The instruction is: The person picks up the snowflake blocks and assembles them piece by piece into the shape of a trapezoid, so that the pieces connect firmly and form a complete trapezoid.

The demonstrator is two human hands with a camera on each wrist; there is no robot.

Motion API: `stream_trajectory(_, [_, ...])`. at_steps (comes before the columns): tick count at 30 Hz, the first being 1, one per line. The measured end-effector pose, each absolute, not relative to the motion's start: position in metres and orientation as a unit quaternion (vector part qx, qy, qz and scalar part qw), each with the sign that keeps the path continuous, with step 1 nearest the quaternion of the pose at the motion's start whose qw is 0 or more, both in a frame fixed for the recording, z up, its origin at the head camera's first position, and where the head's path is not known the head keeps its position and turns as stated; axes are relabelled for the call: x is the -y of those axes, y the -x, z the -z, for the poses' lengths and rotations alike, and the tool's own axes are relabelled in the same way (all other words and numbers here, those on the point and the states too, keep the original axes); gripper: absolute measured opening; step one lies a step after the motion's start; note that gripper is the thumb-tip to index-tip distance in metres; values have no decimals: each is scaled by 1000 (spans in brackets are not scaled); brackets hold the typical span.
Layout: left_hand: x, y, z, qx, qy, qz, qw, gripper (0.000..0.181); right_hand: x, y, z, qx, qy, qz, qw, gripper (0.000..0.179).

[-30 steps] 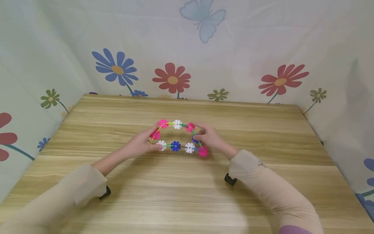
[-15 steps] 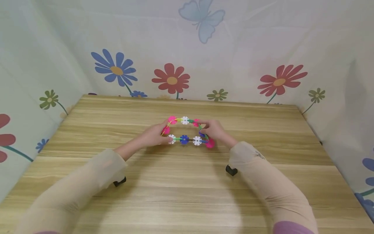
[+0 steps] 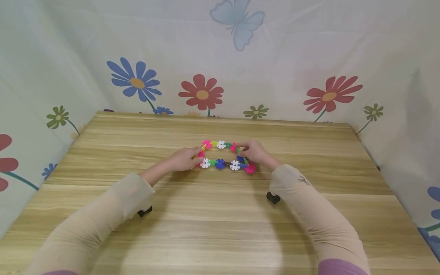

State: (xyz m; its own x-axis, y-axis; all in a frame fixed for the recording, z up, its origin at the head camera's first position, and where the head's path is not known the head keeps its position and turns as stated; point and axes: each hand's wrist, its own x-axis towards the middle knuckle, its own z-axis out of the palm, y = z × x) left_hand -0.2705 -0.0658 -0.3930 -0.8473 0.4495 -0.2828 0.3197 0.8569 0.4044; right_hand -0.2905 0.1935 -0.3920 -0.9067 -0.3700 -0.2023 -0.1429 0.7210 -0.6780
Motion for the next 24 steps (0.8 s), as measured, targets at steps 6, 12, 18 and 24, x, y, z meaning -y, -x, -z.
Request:
stream_trajectory(6, [66,272,392,-943,-193,-180,203,61,-196,294,395,-898,125,377,188,40])
stream_trajectory(12, [68,273,393,-939,-189,-192,212,62,-197,296,398,-894,117,387,195,41])
stream_trajectory(18, [75,274,399,-938,-202,-196,202,64,-198,296,398,-887,119,399,198,42])
stream_trajectory(24, [91,271,399,-943,-200,-202,175,69,-211,294,389,-869,123,445,180,43])
